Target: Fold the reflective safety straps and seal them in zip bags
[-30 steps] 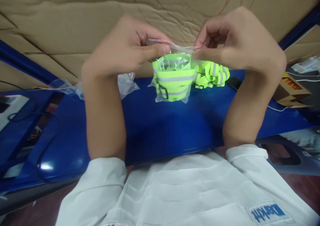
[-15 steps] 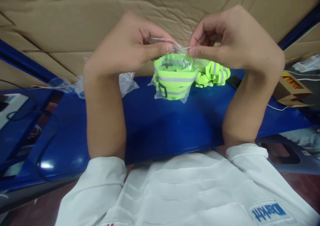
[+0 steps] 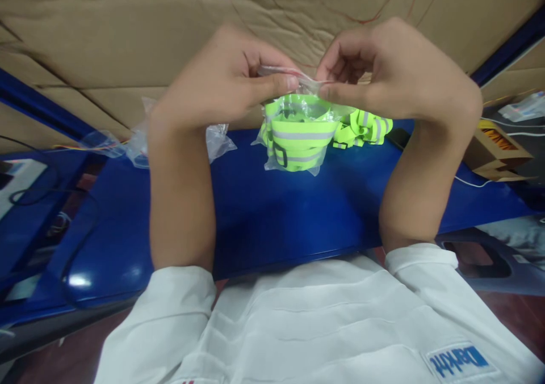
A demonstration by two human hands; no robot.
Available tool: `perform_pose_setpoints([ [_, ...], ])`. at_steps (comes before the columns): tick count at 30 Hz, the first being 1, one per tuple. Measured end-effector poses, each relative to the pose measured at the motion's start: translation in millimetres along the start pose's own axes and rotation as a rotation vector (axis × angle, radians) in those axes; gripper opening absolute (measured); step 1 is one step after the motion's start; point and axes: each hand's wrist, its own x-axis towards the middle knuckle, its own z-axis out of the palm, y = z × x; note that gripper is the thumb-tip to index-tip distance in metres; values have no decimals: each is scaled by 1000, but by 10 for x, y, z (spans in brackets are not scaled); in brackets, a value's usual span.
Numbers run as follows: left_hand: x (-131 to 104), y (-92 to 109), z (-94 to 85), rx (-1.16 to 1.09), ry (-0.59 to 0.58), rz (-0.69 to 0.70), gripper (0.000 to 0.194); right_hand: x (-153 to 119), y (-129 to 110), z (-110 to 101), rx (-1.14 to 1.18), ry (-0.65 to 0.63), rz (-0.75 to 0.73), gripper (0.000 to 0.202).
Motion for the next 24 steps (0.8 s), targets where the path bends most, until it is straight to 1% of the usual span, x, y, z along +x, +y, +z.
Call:
perform_pose_setpoints([
  [2, 24, -28, 32, -7, -29, 26, 42, 15, -5, 13, 15, 19, 5, 3],
  [3, 36, -35, 51, -15, -22, 28, 41, 22, -7, 17, 22, 30, 5, 4],
  [6, 54, -15, 92, -70, 49, 57, 39, 27, -15, 5, 29, 55, -2, 5],
  [9, 47, -8, 79, -165, 141, 93, 35, -4, -31, -44, 14, 81, 8, 4],
  [13, 40, -78, 46, -214, 143, 163, 40, -65, -62, -103, -12, 119, 56, 6],
  [15, 42, -76, 69, -215, 202, 184, 40, -82, -70, -111, -26, 128, 46, 8],
  [18, 45, -2, 137, -232, 348, 200, 33, -91, -73, -107, -19, 142, 25, 8],
  [19, 48, 25, 158, -229, 370, 201, 30, -92, -74, -104, -2, 146, 26, 7],
  [21, 58, 54, 194, -214, 371, 224, 28, -91, -82, -95, 48, 142, 22, 5],
  [24, 94, 33, 246, -235, 368, 210, 24, -80, -98, -70, 121, 124, -1, 11],
])
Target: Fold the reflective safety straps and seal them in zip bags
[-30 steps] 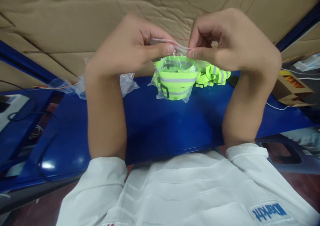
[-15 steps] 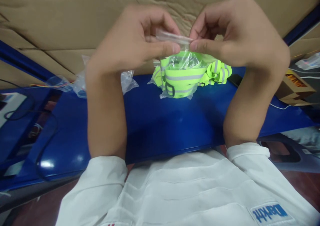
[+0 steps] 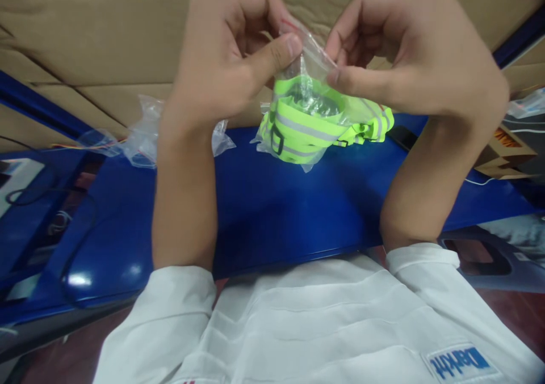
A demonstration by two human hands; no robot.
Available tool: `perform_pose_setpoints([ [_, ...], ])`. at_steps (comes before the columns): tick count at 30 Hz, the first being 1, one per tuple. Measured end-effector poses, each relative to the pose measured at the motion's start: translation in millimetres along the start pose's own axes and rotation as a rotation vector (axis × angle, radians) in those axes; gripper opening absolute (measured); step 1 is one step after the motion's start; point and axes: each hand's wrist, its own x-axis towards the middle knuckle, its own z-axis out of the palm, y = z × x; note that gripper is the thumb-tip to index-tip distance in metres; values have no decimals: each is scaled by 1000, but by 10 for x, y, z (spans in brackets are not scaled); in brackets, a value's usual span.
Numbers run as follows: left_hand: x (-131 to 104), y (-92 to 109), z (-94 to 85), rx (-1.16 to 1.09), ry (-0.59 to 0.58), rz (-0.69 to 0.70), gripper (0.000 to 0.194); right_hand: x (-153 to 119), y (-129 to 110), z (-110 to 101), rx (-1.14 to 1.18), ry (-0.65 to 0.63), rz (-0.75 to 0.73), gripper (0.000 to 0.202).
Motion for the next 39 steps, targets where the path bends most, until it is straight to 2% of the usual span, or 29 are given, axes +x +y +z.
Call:
perform_pose_setpoints([
  [5, 22, -86, 88, -102, 44, 1, 20, 42, 27, 61, 12, 23, 37, 9],
  [10, 20, -105, 114, -50, -10, 43, 21, 91, 44, 94, -51, 39, 30, 1],
  [14, 21, -78, 164, -7, 105, 67, 23, 116, 20, 112, -174, 33, 20, 10],
  [16, 30, -68, 182, 13, 126, 81, 25, 117, 23, 110, -199, 31, 8, 15],
  [18, 40, -82, 171, 45, 87, 69, 27, 108, 41, 93, -157, 19, 5, 13],
  [21, 41, -129, 90, 22, 33, 163, 39, 78, 72, 46, -2, -22, -3, 7],
  [23, 28, -133, 17, -29, -7, 121, 39, 55, 80, 16, 48, -45, 6, 8],
  [24, 19, -123, -15, -33, -31, 51, 33, 48, 80, 7, 36, -55, 17, 8],
  [27, -1, -91, -55, -16, -62, -84, 24, 56, 70, 16, -95, -57, 22, 7],
  [31, 20, -179, -12, 14, 50, 70, 25, 112, 73, 78, -230, -28, 50, 12],
  [35, 54, -306, -24, 6, -10, 137, 15, 119, 68, 121, -72, 15, 54, 7],
  [39, 53, -334, -14, -17, 9, 201, 18, 102, 49, 143, -9, 55, 3, 19],
])
